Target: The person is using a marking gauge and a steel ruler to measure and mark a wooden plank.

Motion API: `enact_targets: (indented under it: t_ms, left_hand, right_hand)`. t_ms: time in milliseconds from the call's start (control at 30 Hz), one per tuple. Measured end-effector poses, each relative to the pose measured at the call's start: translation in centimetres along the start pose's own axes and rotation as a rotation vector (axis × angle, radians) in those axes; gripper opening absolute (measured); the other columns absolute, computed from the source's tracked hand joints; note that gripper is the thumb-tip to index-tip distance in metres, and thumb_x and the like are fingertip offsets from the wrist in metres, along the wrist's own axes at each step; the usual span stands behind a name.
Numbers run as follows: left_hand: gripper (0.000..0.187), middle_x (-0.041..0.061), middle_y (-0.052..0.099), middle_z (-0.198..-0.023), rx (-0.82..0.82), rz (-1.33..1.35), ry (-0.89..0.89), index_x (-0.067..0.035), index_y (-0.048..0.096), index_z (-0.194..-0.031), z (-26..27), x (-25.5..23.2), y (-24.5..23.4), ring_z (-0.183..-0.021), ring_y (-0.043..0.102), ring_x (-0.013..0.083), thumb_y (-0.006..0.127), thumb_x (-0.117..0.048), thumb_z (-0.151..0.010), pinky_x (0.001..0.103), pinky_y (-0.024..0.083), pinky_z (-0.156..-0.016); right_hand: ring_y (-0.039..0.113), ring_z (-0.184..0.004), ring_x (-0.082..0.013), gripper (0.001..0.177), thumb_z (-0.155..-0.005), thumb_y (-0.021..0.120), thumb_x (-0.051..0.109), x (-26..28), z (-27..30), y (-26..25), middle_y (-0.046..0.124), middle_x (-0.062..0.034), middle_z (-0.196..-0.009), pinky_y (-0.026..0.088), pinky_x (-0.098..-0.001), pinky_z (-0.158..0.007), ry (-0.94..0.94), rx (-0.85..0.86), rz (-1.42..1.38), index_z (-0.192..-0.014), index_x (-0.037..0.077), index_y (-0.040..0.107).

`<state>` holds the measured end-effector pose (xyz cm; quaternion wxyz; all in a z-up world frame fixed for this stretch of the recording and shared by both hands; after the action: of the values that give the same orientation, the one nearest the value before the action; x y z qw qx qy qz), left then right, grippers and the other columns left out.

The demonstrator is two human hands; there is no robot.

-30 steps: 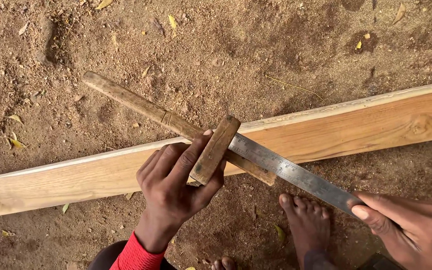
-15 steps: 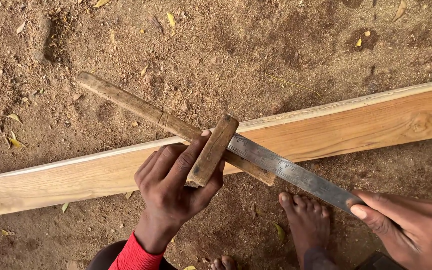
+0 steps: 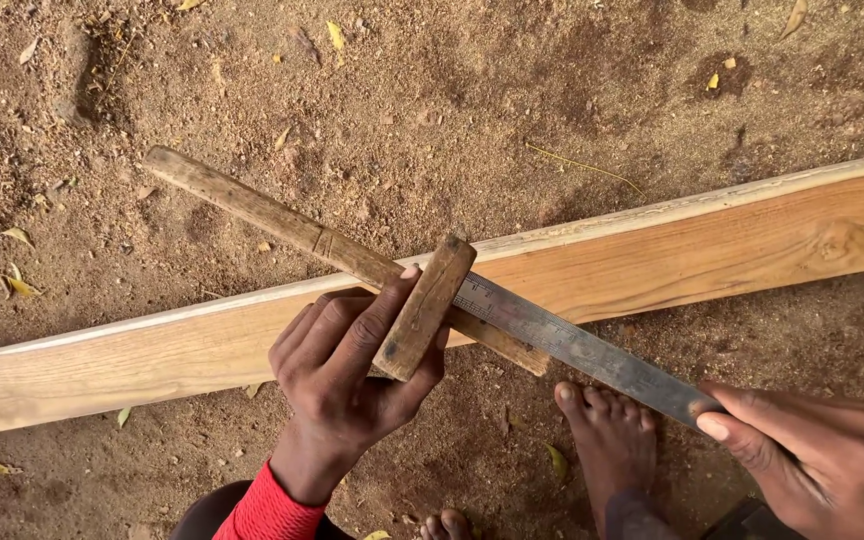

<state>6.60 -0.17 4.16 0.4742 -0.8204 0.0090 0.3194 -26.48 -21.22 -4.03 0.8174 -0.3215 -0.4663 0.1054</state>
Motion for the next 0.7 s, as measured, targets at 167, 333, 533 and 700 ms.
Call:
enact_targets:
  t_ms: [167, 333, 533, 700]
  left_hand:
    - [0.043, 0.005, 0.076, -0.09, 0.032, 0.004, -0.007, -0.004, 0.072, -0.123, -0.3, -0.5, -0.1, -0.082, 0.074, 0.0175, 0.084, -0.021, -0.084, 0.033, 0.062, -0.079]
    - [0.044, 0.004, 0.074, -0.087, 0.032, 0.001, -0.003, -0.004, 0.073, -0.122, 0.0, -0.5, -0.1, -0.082, 0.075, 0.0188, 0.084, -0.021, -0.083, 0.033, 0.062, -0.077]
    - [0.043, 0.003, 0.073, -0.086, 0.015, -0.027, 0.017, -0.004, 0.073, -0.12, 0.0, -0.8, -0.2, -0.083, 0.075, 0.0195, 0.085, -0.022, -0.083, 0.032, 0.061, -0.075]
    - [0.044, 0.002, 0.07, -0.084, -0.015, -0.013, 0.029, -0.004, 0.073, -0.12, 0.1, -0.9, -0.5, -0.081, 0.074, 0.0191, 0.085, -0.024, -0.083, 0.032, 0.062, -0.074]
  right_hand:
    - [0.078, -0.075, -0.0206, 0.031, -0.087, 0.073, 0.026, -0.6, 0.5, 0.2, 0.082, -0.0126, -0.086, 0.061, -0.0324, -0.062, 0.083, 0.015, 0.014, -0.106, 0.003, 0.079]
    - [0.081, -0.079, -0.021, 0.028, -0.089, 0.072, 0.024, -0.2, 0.7, 0.2, 0.081, -0.0136, -0.088, 0.062, -0.0325, -0.065, 0.009, -0.027, -0.024, -0.105, 0.002, 0.078]
    - [0.083, -0.076, -0.0219, 0.032, -0.087, 0.073, 0.025, 1.7, -0.1, -0.6, 0.08, -0.015, -0.085, 0.062, -0.0339, -0.064, -0.004, -0.055, 0.005, -0.108, 0.0, 0.077]
    - [0.082, -0.071, -0.022, 0.032, -0.088, 0.072, 0.026, 1.8, -0.1, -0.7, 0.079, -0.0158, -0.084, 0.061, -0.0338, -0.062, -0.04, -0.084, 0.037, -0.107, 0.001, 0.077]
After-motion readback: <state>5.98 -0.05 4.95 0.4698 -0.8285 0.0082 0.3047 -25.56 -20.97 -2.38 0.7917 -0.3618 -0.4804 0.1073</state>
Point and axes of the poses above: each hand's wrist, its own z-axis away from the middle knuckle, its own y-axis out of the palm, x = y × z, the point moved 4 cm from there along -z, towards the middle knuckle
